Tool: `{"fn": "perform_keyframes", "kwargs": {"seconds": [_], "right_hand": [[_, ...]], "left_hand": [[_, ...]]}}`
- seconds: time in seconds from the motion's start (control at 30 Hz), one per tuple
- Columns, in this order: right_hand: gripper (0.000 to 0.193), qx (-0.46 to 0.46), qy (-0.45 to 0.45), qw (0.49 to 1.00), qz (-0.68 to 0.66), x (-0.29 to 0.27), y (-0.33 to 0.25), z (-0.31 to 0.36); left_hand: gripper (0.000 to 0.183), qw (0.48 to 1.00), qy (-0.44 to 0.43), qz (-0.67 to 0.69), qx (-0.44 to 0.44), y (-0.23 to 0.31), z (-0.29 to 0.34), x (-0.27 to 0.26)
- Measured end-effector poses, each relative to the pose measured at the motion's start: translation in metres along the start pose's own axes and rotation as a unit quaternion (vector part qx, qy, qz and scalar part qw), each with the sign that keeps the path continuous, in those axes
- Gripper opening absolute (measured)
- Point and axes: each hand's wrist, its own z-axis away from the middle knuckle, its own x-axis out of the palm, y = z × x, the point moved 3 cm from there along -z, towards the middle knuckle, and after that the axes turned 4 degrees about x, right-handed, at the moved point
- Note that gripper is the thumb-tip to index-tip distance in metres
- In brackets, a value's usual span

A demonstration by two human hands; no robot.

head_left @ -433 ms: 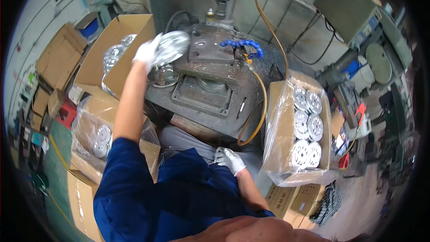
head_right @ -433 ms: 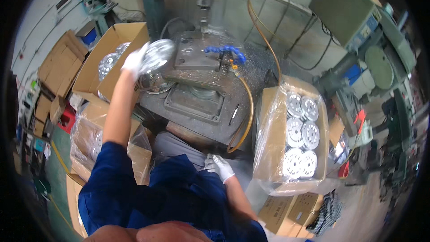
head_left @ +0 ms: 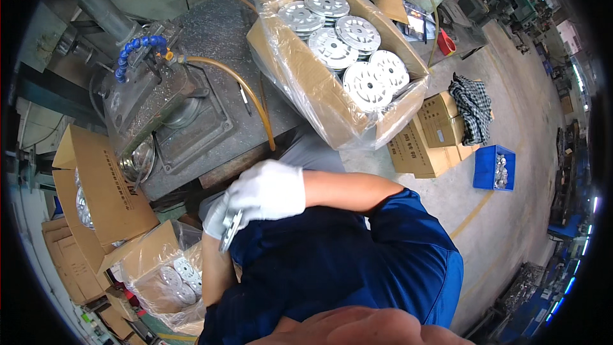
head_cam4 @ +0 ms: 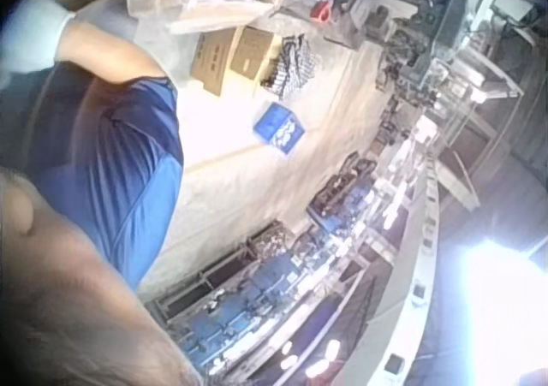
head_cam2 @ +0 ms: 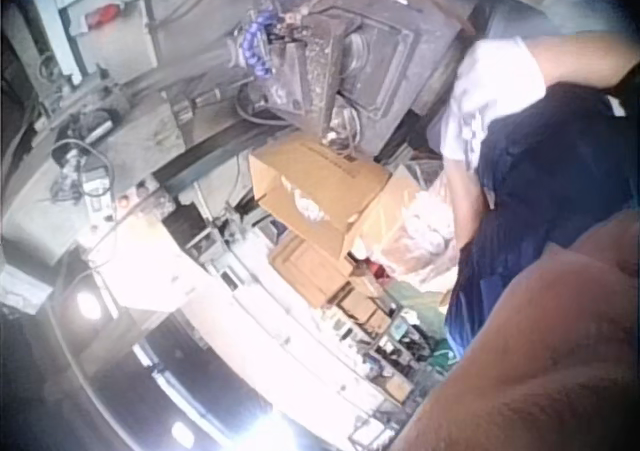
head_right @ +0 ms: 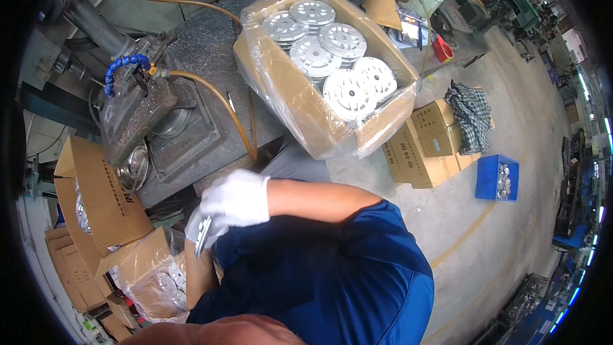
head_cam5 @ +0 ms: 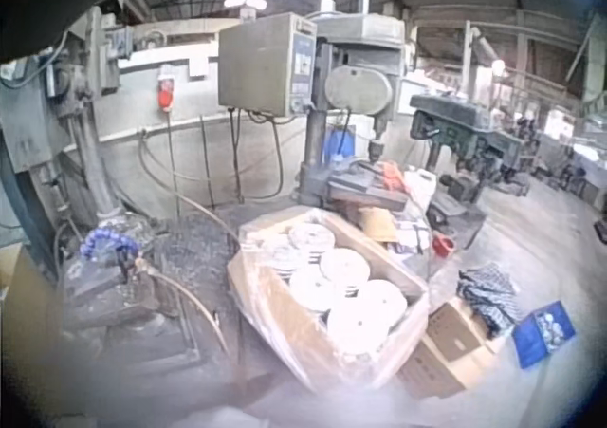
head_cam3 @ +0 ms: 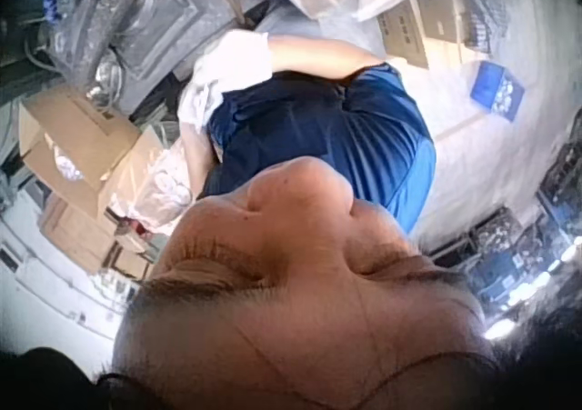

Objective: Inspecting and sorting metal circular components on a fabrication floor.

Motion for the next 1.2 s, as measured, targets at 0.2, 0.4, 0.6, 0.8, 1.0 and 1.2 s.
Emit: {"fn": "perform_keyframes", "kwargs": {"seconds": [0.2,0.4,0.6,0.8,1.0,1.2], "right_hand": [[0.036,0.351,0.064,0.934,0.017,-0.157,0.052,0.087],[0.046,0.561,0.373,0.715,-0.187,-0.257,0.177,0.246],[0.046,0.754,0.161,0.626,0.115,-0.257,0.187,0.288],[0.043,0.662,0.18,0.642,0.343,-0.252,0.145,0.221],[0.036,0.474,0.058,0.76,0.441,-0.203,0.167,0.184],[0.036,0.54,-0.049,0.726,0.422,-0.21,0.157,0.171]], "left_hand": [[0.078,0.997,0.065,0.033,-0.028,0.053,-0.016,0.008],[0.066,0.979,0.122,0.145,-0.073,-0.008,0.003,-0.056],[0.057,0.971,0.168,0.151,-0.082,-0.007,0.011,-0.058],[0.061,0.965,0.239,0.076,-0.077,-0.002,0.027,-0.079],[0.06,0.95,0.288,0.079,-0.087,0.001,0.04,-0.094],[0.046,0.946,0.307,0.089,-0.059,-0.011,0.082,-0.139]]}}
